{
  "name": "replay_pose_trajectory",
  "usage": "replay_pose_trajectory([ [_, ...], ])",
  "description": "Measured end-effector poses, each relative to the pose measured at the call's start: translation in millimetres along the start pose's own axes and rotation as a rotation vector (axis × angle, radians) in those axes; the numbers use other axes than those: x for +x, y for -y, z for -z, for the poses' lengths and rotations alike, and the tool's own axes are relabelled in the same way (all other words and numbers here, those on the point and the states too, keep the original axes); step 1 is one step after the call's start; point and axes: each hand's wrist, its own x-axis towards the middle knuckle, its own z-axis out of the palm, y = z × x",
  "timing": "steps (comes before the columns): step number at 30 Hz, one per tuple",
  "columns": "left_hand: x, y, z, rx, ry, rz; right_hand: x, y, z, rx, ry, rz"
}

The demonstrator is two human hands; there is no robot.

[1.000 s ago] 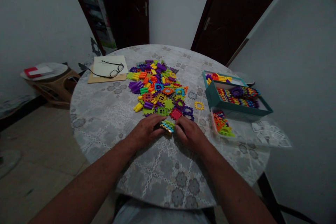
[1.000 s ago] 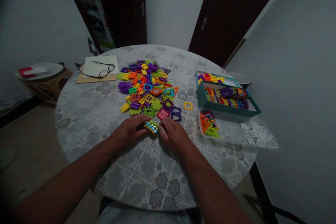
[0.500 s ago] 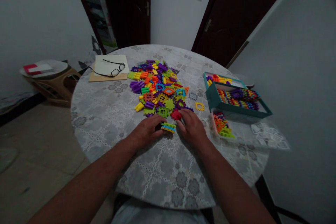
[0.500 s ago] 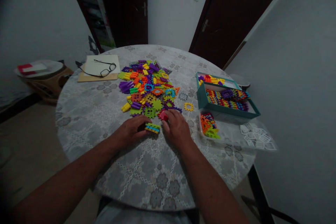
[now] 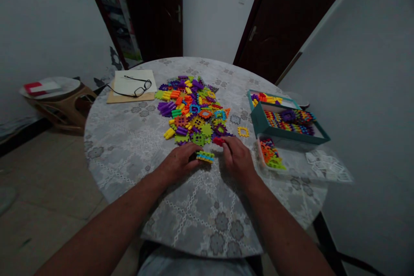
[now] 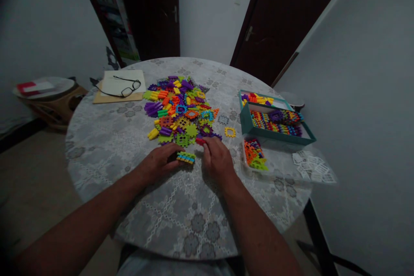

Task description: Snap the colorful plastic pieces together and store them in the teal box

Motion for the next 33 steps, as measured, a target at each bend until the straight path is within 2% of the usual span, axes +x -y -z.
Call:
replay_pose_trajectory([
  [3,-0.1,0.3,-0.5,0.012,-0.018,-0.021,-2.5,8.1,4.0,0.113,0.088,0.013],
  [8,-0.3,-0.7,0.6,0.021,-0.03,-0.041,-4.6,12.0,-2.4,0.201,0.188,0.034],
  [17,-0.9,6.2,-5.5,0.07,-0.066,-0.064,-7.3,15.1,-8.5,0.281,0.242,-0.001],
  [22,-2.5,15.5,-6.5,0.118,-0.065,-0.057,-7.0,22.3,-12.0,0.166,0.296,0.06],
  [27,-4.0,22.8,-9.9,0.195,-0.095,-0.058,-8.0,28.2,-21.3,-0.02,0.369,0.029],
  [33,-5.5,21.3,-6.7,0.222,-0.082,-0.133,-4.2,30.8,-18.9,-0.001,0.363,-0.002],
])
